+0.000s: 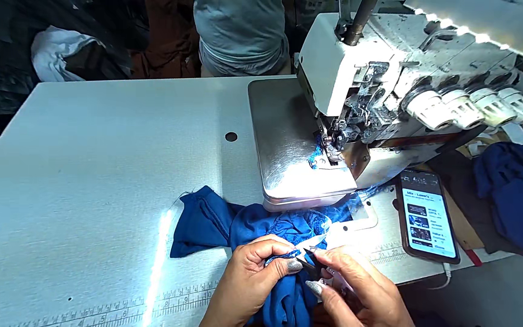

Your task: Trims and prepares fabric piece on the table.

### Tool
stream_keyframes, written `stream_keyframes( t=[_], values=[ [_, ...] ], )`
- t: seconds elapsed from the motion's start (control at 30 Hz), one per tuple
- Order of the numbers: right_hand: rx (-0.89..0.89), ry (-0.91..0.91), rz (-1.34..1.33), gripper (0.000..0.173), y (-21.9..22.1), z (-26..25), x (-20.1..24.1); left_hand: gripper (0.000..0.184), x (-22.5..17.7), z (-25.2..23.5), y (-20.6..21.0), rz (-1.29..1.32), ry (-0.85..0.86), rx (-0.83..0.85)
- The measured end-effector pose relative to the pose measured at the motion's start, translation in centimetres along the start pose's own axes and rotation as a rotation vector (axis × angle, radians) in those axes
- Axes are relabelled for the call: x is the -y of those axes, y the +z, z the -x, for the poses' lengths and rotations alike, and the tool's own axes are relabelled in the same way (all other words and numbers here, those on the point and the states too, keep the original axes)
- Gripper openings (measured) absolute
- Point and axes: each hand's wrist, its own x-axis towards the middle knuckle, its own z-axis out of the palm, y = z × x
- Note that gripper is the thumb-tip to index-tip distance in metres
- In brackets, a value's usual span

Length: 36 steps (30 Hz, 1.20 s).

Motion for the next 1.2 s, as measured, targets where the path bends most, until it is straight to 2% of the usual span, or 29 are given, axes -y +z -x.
stream_keyframes(
  t=[0.3, 0.7, 0.77, 0.97, 1.1, 1.2],
  values=[
    [0.026, 0.125, 0.024, 0.027, -0.5, 0.0, 1.4, 0.007, 0.0, 0.0, 0.1, 0.007, 0.010, -0.007],
    [0.019, 0.065, 0.205, 0.029, 0.0, 0.1, 1.5, 0.007, 0.2, 0.0, 0.2, -0.042, 0.042, -0.013],
    [-0.007, 0.040, 0.152, 0.027, 0.4, 0.2, 0.9, 0.007, 0.1, -0.1, 0.1, -0.015, 0.024, -0.008],
    [-0.116, -0.050, -0.247, 0.027, 2.9, 1.0, -2.2, 0.007, -0.1, -0.1, -0.4, 0.051, -0.026, 0.050],
    [-0.126, -0.045, -0.272, 0.028, 2.5, 0.8, -2.2, 0.007, -0.1, -0.1, -0.3, 0.059, -0.034, 0.035],
    [-0.085, -0.017, -0.187, 0.026, 1.4, 0.7, -1.5, 0.008, -0.1, -0.1, -0.2, 0.063, -0.036, 0.014]
  ],
)
